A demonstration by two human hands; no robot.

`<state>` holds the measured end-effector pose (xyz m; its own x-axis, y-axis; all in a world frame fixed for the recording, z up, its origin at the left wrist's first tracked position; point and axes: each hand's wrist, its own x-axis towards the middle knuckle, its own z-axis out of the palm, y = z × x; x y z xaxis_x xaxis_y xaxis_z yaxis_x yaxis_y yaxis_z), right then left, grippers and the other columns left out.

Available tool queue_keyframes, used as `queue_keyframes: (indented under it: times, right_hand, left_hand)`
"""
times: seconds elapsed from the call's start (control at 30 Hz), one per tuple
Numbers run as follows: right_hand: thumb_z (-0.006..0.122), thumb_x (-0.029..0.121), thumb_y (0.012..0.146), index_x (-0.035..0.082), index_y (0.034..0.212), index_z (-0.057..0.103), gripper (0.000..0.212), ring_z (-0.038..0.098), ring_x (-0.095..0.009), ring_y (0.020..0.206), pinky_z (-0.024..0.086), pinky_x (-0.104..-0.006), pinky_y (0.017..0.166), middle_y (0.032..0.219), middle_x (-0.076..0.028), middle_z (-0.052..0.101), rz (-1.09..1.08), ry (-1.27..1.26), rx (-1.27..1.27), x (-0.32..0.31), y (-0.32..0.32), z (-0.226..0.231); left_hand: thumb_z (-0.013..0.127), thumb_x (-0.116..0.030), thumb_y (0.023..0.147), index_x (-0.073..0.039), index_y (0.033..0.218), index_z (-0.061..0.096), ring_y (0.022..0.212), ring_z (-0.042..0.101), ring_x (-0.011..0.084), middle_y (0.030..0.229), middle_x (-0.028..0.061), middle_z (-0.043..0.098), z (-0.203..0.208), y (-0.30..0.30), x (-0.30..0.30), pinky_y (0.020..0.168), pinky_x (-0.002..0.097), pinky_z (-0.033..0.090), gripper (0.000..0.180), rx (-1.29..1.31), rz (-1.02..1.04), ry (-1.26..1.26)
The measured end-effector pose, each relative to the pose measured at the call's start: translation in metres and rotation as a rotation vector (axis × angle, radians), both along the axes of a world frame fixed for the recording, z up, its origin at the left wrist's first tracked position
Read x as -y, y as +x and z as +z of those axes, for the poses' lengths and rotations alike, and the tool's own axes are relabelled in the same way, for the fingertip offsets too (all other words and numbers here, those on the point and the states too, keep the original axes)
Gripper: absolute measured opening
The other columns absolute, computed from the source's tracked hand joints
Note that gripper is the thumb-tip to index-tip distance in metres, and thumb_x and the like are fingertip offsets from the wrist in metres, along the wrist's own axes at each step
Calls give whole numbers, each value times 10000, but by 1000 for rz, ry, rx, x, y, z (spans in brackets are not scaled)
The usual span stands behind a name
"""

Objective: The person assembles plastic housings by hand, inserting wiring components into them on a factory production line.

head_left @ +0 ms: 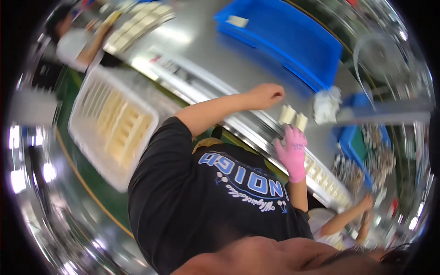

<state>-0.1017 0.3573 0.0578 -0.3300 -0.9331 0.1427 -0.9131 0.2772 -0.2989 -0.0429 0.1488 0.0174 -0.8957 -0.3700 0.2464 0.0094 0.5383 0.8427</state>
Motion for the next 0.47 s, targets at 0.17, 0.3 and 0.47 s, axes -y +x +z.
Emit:
queue_keyframes:
  times: [0.17,0.3,0.47]
  right_hand:
    - [577,144,723,26,1086,487,392,459,-323,976,322,-415,869,1034,-163,503,375,-213,212,22,37,13]
    - [577,125,736,23,1074,500,362,474,-323,959,346,-392,859,1028,-158,517,638,-170,347,39,72,5]
    - [573,137,744,30,1086,492,367,477,-313,982,342,-398,866,1033,-165,520,859,-4,500,58,122,-7]
  left_hand:
    - [515,-124,831,-17,907,552,779,558,157,824,83,583,15,82,-16,713,278,443,137,7,264,247]
    - [529,-109,828,-27,909,563,810,560,116,850,46,588,4,152,-23,721,251,440,120,-72,465,355]
    - [564,-173,831,-84,1092,498,946,547,153,1009,60,574,-22,277,0,774,290,451,283,-349,965,663]
